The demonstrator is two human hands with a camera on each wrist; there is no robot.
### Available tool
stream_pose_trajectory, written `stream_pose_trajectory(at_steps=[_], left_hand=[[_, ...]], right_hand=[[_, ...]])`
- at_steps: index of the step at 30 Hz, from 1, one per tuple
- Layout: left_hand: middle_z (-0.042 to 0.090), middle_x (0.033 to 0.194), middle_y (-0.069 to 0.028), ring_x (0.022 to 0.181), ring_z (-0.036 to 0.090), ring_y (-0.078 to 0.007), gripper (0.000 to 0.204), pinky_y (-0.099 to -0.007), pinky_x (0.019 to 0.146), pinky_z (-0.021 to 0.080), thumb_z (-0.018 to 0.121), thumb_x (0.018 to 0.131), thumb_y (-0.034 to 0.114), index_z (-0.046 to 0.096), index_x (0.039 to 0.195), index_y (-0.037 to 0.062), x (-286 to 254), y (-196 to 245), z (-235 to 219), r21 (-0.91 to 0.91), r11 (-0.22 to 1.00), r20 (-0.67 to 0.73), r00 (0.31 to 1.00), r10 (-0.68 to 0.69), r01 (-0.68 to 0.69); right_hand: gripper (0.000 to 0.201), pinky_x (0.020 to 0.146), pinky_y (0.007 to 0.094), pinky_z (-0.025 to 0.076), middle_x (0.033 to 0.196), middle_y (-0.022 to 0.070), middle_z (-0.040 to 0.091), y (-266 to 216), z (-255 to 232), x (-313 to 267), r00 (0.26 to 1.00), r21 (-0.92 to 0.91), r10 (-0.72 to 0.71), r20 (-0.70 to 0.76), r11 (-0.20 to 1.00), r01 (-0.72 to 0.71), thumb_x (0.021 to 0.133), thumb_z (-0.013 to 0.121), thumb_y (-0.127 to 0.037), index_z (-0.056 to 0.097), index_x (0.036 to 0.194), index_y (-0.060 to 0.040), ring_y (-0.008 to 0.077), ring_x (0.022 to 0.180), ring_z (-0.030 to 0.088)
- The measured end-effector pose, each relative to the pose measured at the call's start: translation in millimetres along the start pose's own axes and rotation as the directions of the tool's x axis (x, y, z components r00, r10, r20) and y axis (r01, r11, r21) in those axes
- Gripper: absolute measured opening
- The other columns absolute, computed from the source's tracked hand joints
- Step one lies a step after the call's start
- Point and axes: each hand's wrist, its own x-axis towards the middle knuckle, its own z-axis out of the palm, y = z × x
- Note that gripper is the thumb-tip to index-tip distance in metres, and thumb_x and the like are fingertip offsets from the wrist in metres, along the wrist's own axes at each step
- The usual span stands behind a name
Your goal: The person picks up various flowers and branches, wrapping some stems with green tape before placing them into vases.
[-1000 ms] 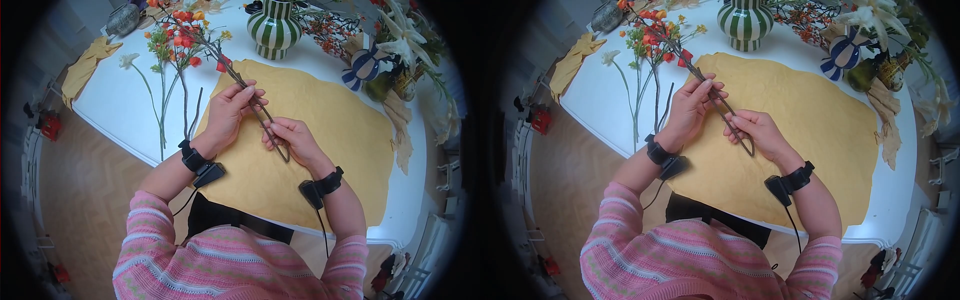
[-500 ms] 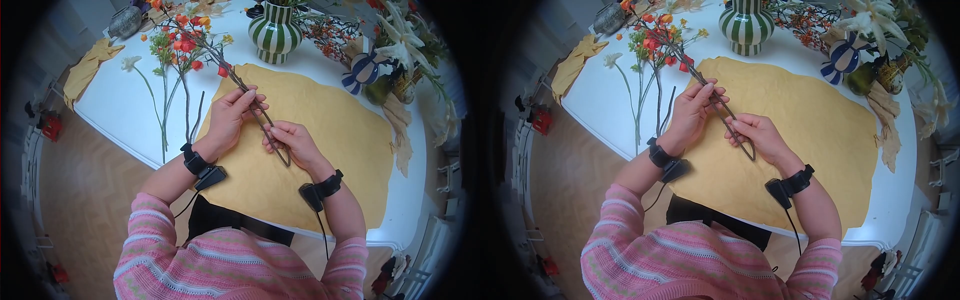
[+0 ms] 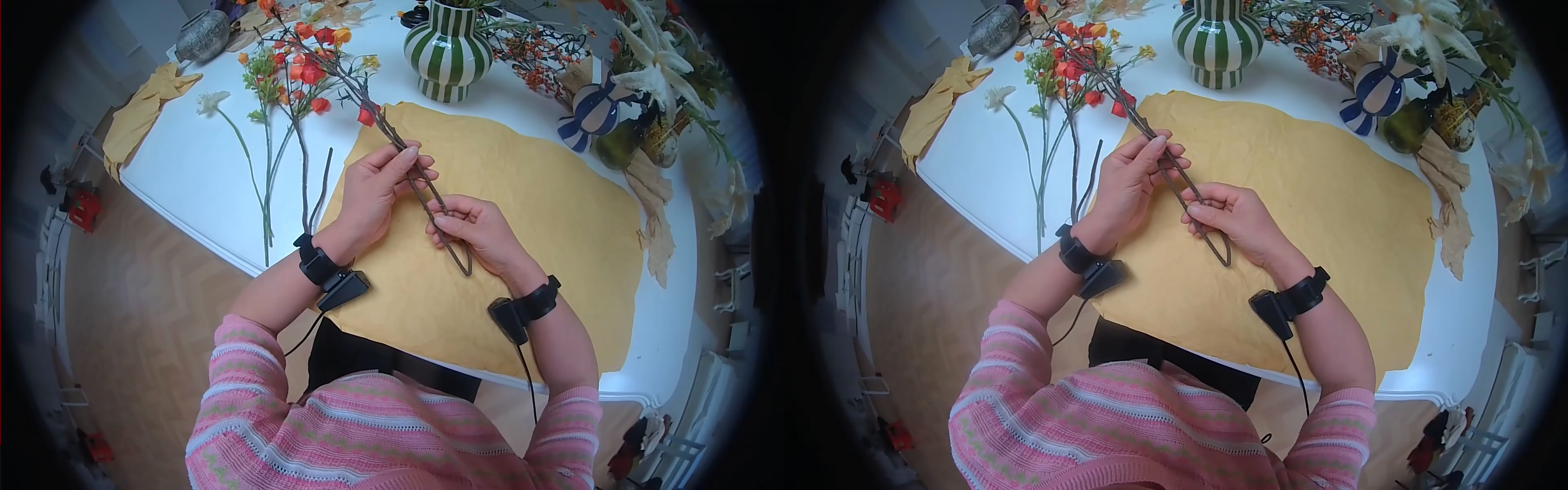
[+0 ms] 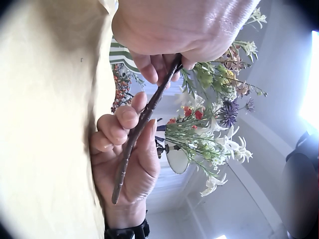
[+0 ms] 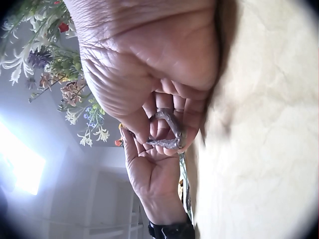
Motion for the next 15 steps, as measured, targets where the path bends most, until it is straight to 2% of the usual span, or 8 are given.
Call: stream_pose_trajectory(at_steps=[5, 7, 15], left_hand=[[0.063, 0.100, -0.0104, 0.090, 0.064, -0.0186, 0.027, -0.0284, 0.076, 0.051, 0.056, 0.097, 0.019, 0.056, 0.115, -0.0013, -0.6, 0.8, 1.6, 0.004, 1.000, -0.006, 1.000, -0.013, 0.013], [0.065, 0.098, -0.0092, 0.086, 0.064, -0.0160, 0.025, -0.0282, 0.075, 0.051, 0.062, 0.094, 0.022, 0.062, 0.104, 0.0001, -0.6, 0.2, 2.0, -0.008, 1.000, -0.018, 1.000, 0.001, -0.001], [0.066, 0.097, -0.0085, 0.086, 0.064, -0.0158, 0.025, -0.0280, 0.075, 0.051, 0.062, 0.094, 0.023, 0.062, 0.103, 0.0005, -0.2, -0.7, 1.4, -0.001, 1.000, -0.017, 1.000, -0.004, 0.004]], right_hand=[[0.032, 0.073, 0.0238, 0.052, 0.089, 0.0077, 0.066, 1.9, -0.9, 1.0, 1.000, -0.001, 0.000, 0.004, 1.000, 0.000, 0.093, 0.061, -0.014, 0.057, 0.118, 0.0056, 0.0110, 0.077, 0.062], [0.032, 0.073, 0.0239, 0.052, 0.089, 0.0079, 0.066, 1.6, -0.8, 0.9, 1.000, -0.002, 0.001, 0.008, 1.000, -0.001, 0.093, 0.060, -0.014, 0.057, 0.118, 0.0056, 0.0111, 0.077, 0.062], [0.031, 0.073, 0.0242, 0.052, 0.090, 0.0080, 0.066, 1.4, -0.9, 0.5, 1.000, -0.015, 0.004, 0.005, 1.000, -0.004, 0.093, 0.060, -0.014, 0.057, 0.117, 0.0056, 0.0110, 0.077, 0.062]])
